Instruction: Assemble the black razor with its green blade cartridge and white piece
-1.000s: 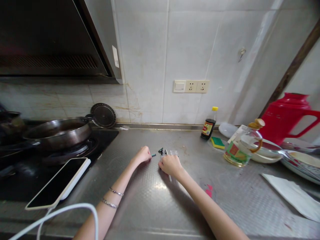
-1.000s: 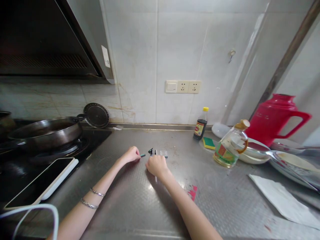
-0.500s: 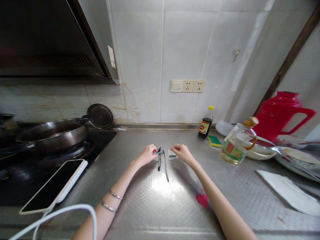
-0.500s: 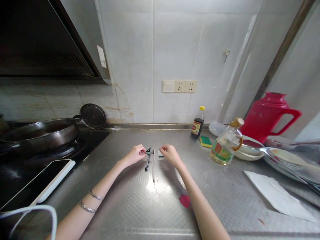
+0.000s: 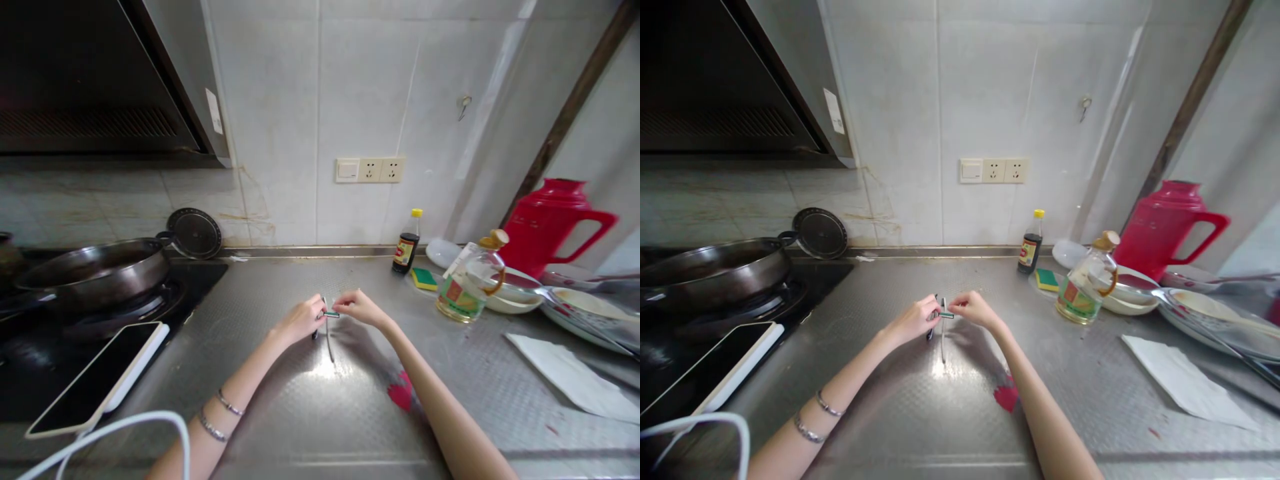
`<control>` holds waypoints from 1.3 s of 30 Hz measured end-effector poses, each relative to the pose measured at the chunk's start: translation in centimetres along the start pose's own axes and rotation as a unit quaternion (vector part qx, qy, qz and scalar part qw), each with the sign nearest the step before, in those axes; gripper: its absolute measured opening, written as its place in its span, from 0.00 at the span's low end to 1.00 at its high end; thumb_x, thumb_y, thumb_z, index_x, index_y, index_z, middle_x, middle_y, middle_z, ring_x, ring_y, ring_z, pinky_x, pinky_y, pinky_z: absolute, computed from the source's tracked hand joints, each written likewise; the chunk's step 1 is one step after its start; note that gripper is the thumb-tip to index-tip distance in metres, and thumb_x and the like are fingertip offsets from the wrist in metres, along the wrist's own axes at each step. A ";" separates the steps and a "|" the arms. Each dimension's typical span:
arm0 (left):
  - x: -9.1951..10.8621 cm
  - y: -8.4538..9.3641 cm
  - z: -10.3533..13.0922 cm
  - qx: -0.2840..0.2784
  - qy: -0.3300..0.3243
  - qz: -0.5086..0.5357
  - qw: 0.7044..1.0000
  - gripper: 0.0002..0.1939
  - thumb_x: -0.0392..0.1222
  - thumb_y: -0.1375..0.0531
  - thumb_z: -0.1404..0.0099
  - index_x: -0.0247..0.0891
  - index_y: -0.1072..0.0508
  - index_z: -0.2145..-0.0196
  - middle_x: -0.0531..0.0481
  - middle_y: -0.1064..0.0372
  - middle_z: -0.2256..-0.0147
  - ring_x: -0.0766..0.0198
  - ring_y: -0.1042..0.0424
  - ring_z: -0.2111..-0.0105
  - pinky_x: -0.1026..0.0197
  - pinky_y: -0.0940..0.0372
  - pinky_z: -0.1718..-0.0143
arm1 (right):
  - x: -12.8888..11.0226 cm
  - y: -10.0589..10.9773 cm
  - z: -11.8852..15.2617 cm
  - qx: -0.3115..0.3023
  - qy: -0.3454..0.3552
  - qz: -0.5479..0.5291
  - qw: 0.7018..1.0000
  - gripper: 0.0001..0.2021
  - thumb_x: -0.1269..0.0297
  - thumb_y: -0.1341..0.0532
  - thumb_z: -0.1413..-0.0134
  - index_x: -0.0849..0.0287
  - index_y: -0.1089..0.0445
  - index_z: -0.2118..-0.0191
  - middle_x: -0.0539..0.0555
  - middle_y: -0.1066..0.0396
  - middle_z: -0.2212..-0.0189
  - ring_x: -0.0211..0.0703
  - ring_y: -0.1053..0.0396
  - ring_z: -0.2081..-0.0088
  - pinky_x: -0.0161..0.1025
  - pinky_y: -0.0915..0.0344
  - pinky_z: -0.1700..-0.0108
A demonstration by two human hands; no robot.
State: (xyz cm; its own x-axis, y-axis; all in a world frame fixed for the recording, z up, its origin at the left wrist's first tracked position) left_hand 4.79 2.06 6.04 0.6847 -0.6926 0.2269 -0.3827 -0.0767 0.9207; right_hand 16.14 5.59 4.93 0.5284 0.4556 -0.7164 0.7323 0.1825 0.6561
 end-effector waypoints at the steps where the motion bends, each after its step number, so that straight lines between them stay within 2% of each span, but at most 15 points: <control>1: 0.2 -0.1 0.0 -0.005 -0.003 -0.008 1.000 0.07 0.37 0.48 0.38 0.37 0.32 0.65 0.49 0.37 0.65 0.66 0.33 0.67 0.65 0.39 0.63 | 0.0 -0.2 0.0 -0.007 0.002 0.003 1.000 0.14 0.59 0.42 0.53 0.65 0.25 0.74 0.52 0.28 0.77 0.37 0.36 0.72 0.31 0.42 0.69; 6: 1.0 -0.4 0.1 -0.021 -0.020 -0.038 0.999 0.07 0.38 0.49 0.36 0.36 0.32 0.65 0.49 0.38 0.65 0.65 0.33 0.68 0.64 0.38 0.64 | 0.4 -0.7 0.0 -0.033 -0.007 -0.004 0.999 0.14 0.59 0.42 0.54 0.66 0.26 0.75 0.51 0.30 0.79 0.36 0.38 0.74 0.31 0.43 0.71; 13: 1.2 -0.7 0.1 -0.033 -0.024 -0.046 0.998 0.07 0.38 0.50 0.36 0.36 0.33 0.65 0.49 0.38 0.65 0.65 0.33 0.66 0.64 0.38 0.62 | 0.4 -1.1 0.2 -0.061 -0.010 -0.031 0.998 0.14 0.59 0.41 0.54 0.66 0.26 0.75 0.50 0.33 0.81 0.34 0.41 0.76 0.30 0.45 0.74; 17: 1.2 -0.9 0.1 -0.022 -0.025 -0.045 0.998 0.08 0.38 0.51 0.36 0.36 0.33 0.63 0.48 0.37 0.63 0.64 0.33 0.65 0.63 0.38 0.62 | 0.2 -1.0 0.4 -0.071 -0.014 -0.026 0.997 0.15 0.58 0.43 0.53 0.67 0.27 0.75 0.47 0.38 0.83 0.32 0.44 0.78 0.30 0.49 0.76; 20: 0.8 -0.6 0.0 0.004 -0.008 -0.023 1.000 0.10 0.39 0.49 0.36 0.38 0.34 0.58 0.48 0.37 0.60 0.64 0.33 0.63 0.63 0.38 0.61 | 0.7 0.0 0.2 -0.060 -0.020 -0.020 0.998 0.16 0.57 0.44 0.53 0.66 0.29 0.76 0.46 0.41 0.84 0.32 0.47 0.79 0.30 0.51 0.77; 25: -0.3 0.0 -0.8 0.049 0.027 0.012 0.998 0.19 0.41 0.41 0.43 0.39 0.37 0.53 0.47 0.36 0.57 0.59 0.38 0.54 0.58 0.41 0.54 | 3.1 3.0 -1.3 -0.019 -0.017 0.031 0.999 0.17 0.55 0.45 0.53 0.66 0.30 0.78 0.46 0.42 0.85 0.32 0.48 0.79 0.31 0.51 0.76; 28: -0.9 -0.8 -2.1 0.023 0.037 0.005 0.999 0.26 0.43 0.39 0.46 0.37 0.39 0.50 0.44 0.35 0.56 0.55 0.39 0.53 0.56 0.43 0.53 | 4.4 3.6 -2.3 -0.023 -0.023 0.085 0.996 0.16 0.58 0.45 0.53 0.66 0.31 0.78 0.46 0.42 0.85 0.32 0.47 0.79 0.30 0.51 0.77; 34: -1.9 -3.2 -4.7 -0.051 0.061 -0.030 0.996 0.40 0.50 0.36 0.51 0.34 0.46 0.44 0.38 0.38 0.52 0.49 0.41 0.50 0.56 0.46 0.52 | 4.8 2.1 -3.3 -0.051 -0.011 0.152 0.987 0.13 0.63 0.45 0.52 0.66 0.29 0.78 0.48 0.38 0.84 0.32 0.46 0.78 0.30 0.51 0.76; 39: -2.0 -4.5 -5.7 -0.072 0.067 -0.014 0.995 0.38 0.50 0.38 0.50 0.35 0.45 0.45 0.38 0.38 0.52 0.48 0.42 0.49 0.54 0.47 0.52 | 5.3 1.1 -3.8 -0.064 -0.014 0.157 0.985 0.11 0.66 0.45 0.53 0.66 0.28 0.77 0.49 0.35 0.82 0.33 0.44 0.78 0.30 0.50 0.74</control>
State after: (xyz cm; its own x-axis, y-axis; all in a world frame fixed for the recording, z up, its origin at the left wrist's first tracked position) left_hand 8.63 7.90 3.26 0.7743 -0.5888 0.2317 -0.2754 0.0160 0.9612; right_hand 18.09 11.53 2.75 0.7335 0.4831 -0.4781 0.4712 0.1454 0.8699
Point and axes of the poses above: each hand's wrist, its own z-axis away from the middle knuckle, its own y-axis out of the back of the hand, x = y × z, the point moved 8 cm from there along -z, towards the middle knuckle
